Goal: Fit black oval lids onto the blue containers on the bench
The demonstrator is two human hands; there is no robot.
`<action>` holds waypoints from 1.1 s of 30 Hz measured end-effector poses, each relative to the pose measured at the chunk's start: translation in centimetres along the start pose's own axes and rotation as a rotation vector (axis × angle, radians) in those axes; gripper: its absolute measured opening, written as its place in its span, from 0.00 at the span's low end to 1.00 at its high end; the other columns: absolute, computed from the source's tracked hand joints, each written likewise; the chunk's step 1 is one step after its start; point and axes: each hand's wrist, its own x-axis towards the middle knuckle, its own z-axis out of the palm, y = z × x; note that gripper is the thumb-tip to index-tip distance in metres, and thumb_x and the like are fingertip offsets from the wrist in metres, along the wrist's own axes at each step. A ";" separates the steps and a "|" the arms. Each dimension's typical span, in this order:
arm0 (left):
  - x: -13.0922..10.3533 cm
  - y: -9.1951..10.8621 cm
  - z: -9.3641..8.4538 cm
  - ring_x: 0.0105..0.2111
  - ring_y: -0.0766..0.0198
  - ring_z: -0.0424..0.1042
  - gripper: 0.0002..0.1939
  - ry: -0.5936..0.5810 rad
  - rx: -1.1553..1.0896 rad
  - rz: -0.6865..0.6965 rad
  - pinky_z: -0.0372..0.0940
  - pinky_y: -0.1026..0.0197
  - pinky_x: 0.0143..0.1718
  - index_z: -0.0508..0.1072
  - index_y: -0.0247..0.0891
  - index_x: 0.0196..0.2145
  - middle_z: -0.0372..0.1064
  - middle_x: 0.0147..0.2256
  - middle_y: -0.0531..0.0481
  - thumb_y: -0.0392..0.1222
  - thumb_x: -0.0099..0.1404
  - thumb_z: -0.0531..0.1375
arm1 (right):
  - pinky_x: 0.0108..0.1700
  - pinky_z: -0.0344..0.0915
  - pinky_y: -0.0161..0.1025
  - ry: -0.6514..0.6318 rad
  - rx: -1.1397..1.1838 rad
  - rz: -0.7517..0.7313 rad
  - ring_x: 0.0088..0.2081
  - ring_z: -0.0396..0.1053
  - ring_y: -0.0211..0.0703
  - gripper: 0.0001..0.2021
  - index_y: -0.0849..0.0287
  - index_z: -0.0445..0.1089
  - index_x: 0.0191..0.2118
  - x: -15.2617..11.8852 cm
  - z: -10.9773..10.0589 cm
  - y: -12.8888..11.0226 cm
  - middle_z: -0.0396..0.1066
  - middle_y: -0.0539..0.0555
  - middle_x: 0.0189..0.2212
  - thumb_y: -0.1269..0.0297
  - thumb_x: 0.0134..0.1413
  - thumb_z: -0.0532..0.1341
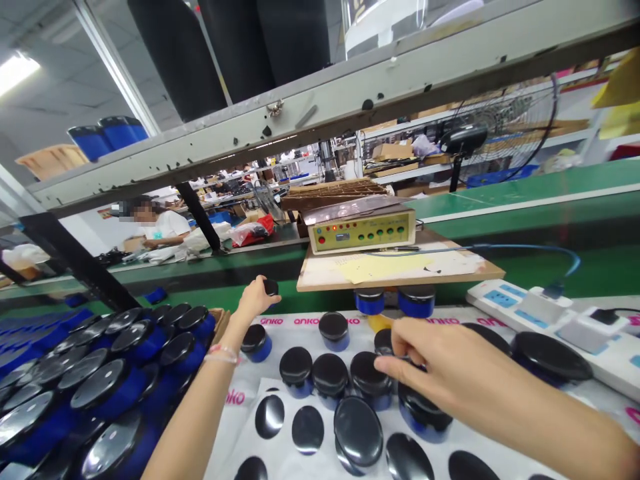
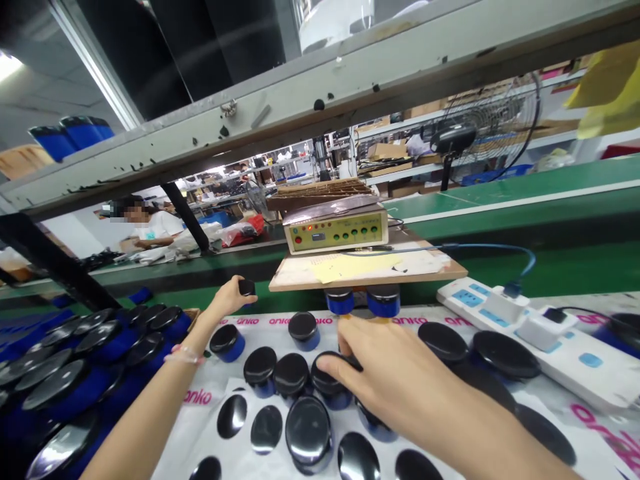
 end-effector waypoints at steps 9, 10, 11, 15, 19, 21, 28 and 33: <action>3.9 -1.2 0.0 0.48 0.54 0.67 0.20 -0.282 0.158 -0.104 0.65 0.46 0.47 0.63 0.38 0.53 0.62 0.53 0.43 0.46 0.65 0.58 | 0.48 0.64 0.54 -0.283 -0.111 -0.255 0.51 0.63 0.57 0.12 0.58 0.65 0.48 2.7 1.5 0.1 0.63 0.60 0.50 0.66 0.61 0.52; 3.2 -1.3 -0.7 0.48 0.55 0.67 0.20 -0.348 0.166 -0.098 0.66 0.47 0.46 0.64 0.38 0.53 0.62 0.53 0.43 0.46 0.65 0.58 | 0.51 0.62 0.56 -0.315 -0.115 -0.294 0.55 0.60 0.58 0.14 0.58 0.64 0.51 3.7 1.9 -0.3 0.60 0.61 0.54 0.67 0.62 0.51; 2.2 -1.4 -1.3 0.46 0.56 0.68 0.19 -0.429 0.170 -0.093 0.67 0.49 0.44 0.65 0.38 0.52 0.64 0.51 0.44 0.46 0.65 0.58 | 0.54 0.60 0.58 -0.348 -0.106 -0.317 0.58 0.56 0.60 0.16 0.57 0.62 0.54 4.8 2.4 -0.6 0.57 0.61 0.57 0.65 0.62 0.51; -2.6 -2.4 -2.0 0.37 0.62 0.71 0.17 -0.674 0.167 -0.056 0.70 0.56 0.36 0.67 0.36 0.49 0.68 0.45 0.46 0.45 0.65 0.59 | 0.53 0.56 0.67 -0.513 -0.031 -0.270 0.64 0.38 0.71 0.29 0.57 0.59 0.60 8.6 5.3 -2.3 0.41 0.65 0.65 0.45 0.59 0.50; -4.9 -3.5 -1.2 0.39 0.61 0.71 0.19 -0.564 0.181 0.057 0.70 0.55 0.37 0.65 0.37 0.51 0.66 0.47 0.45 0.44 0.65 0.59 | 0.52 0.54 0.69 -0.583 -0.005 -0.241 0.64 0.27 0.75 0.42 0.64 0.62 0.57 9.5 7.6 -3.8 0.36 0.70 0.66 0.32 0.47 0.51; -4.3 -3.4 -0.8 0.42 0.59 0.70 0.19 -0.464 0.191 0.121 0.69 0.51 0.41 0.65 0.37 0.51 0.65 0.48 0.45 0.45 0.65 0.58 | 0.54 0.52 0.68 -0.595 0.016 -0.242 0.64 0.21 0.72 0.45 0.66 0.62 0.57 9.3 8.1 -4.4 0.32 0.70 0.66 0.32 0.42 0.56; 2.8 -0.7 2.2 0.50 0.53 0.65 0.21 -0.169 0.249 0.236 0.63 0.44 0.49 0.63 0.38 0.54 0.61 0.54 0.43 0.46 0.65 0.58 | 0.53 0.50 0.72 -0.654 0.028 -0.167 0.64 0.15 0.70 0.46 0.63 0.60 0.58 10.2 8.3 -5.7 0.25 0.65 0.67 0.35 0.36 0.60; 6.1 -1.7 3.4 0.52 0.52 0.63 0.21 -0.136 0.244 0.168 0.61 0.42 0.52 0.63 0.38 0.54 0.60 0.55 0.43 0.46 0.65 0.58 | 0.54 0.48 0.71 -0.690 0.082 -0.144 0.64 0.17 0.70 0.43 0.61 0.62 0.56 11.1 8.3 -5.3 0.21 0.63 0.67 0.37 0.34 0.62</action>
